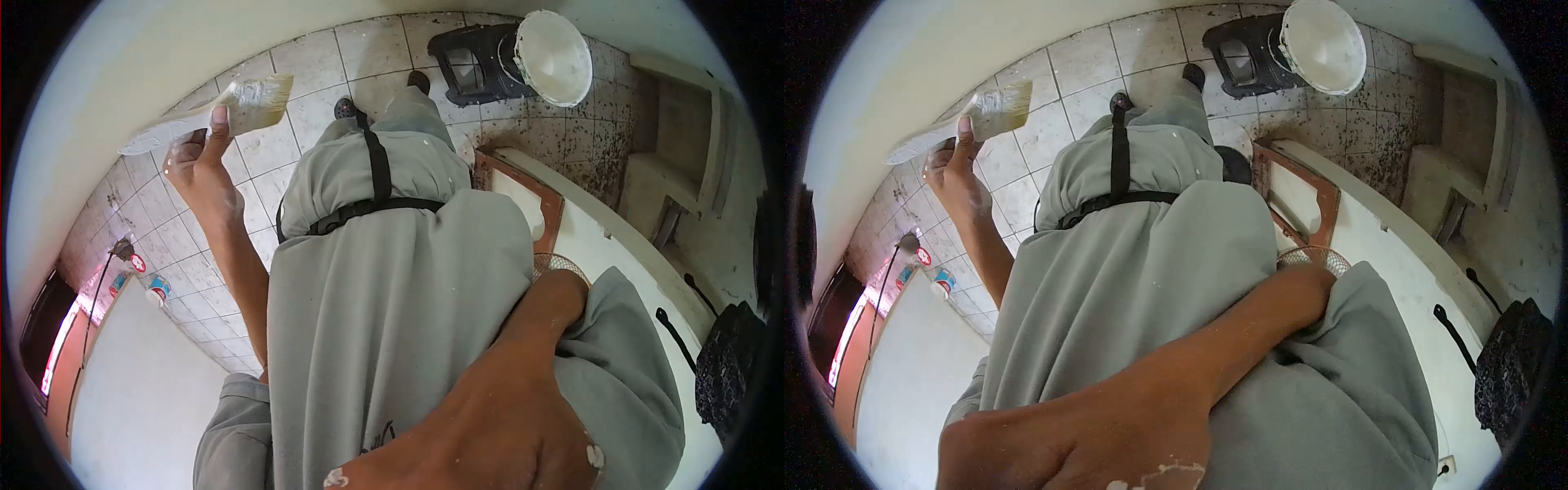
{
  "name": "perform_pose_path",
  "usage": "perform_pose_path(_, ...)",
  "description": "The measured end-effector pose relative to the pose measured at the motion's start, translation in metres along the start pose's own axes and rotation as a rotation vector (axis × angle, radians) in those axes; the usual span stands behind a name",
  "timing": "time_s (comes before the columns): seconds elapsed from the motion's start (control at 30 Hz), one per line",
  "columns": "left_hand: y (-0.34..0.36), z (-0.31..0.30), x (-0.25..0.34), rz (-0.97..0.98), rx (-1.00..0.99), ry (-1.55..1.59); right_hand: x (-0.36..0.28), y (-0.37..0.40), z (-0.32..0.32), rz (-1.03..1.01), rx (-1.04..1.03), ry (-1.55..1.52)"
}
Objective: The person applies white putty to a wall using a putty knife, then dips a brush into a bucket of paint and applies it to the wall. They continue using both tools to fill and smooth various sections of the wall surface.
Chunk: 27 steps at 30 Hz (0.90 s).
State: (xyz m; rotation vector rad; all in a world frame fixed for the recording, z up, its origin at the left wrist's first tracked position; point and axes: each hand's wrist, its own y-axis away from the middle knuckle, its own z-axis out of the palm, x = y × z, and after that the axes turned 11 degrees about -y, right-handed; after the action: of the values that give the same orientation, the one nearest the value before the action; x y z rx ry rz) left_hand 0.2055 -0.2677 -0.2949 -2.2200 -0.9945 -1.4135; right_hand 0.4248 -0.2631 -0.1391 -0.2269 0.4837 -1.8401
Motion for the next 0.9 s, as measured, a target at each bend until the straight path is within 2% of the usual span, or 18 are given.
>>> perform_pose_path(0.3, 0.003, 0.004, 0.016, -0.028, -0.008, 0.121, 0.0, 0.003, -0.015, -0.034, -0.019, -0.092)
perform_pose_path(0.37, 0.001, 0.0, 0.002, -0.023, 0.007, 0.094, 0.002, -0.005, -0.013, -0.031, -0.047, -0.102)
perform_pose_path(0.43, 0.004, 0.004, 0.013, -0.005, 0.049, 0.121, 0.007, -0.018, -0.006, -0.014, -0.089, -0.112)
perform_pose_path(0.57, -0.003, -0.011, -0.009, -0.041, 0.049, -0.021, 0.003, -0.031, 0.0, 0.037, -0.135, -0.098)
perform_pose_path(0.6, 0.002, -0.004, 0.007, -0.046, 0.083, 0.083, 0.002, -0.033, 0.001, 0.054, -0.144, -0.088)
perform_pose_path(0.63, 0.001, -0.011, -0.002, -0.03, 0.068, 0.071, 0.0, -0.033, 0.002, 0.067, -0.146, -0.091)
perform_pose_path(0.73, -0.003, -0.02, -0.018, -0.026, 0.134, -0.151, 0.001, -0.031, 0.006, 0.098, -0.152, -0.034)
perform_pose_path(0.77, 0.0, -0.017, -0.005, 0.039, 0.095, -0.03, 0.001, -0.029, 0.006, 0.108, -0.148, -0.006)
perform_pose_path(0.83, 0.0, -0.015, -0.003, 0.05, 0.094, 0.135, -0.009, -0.019, 0.01, 0.15, -0.134, 0.134)
perform_pose_path(0.9, 0.006, -0.016, 0.008, 0.028, 0.12, -0.068, -0.015, -0.008, 0.011, 0.224, -0.185, 0.313)
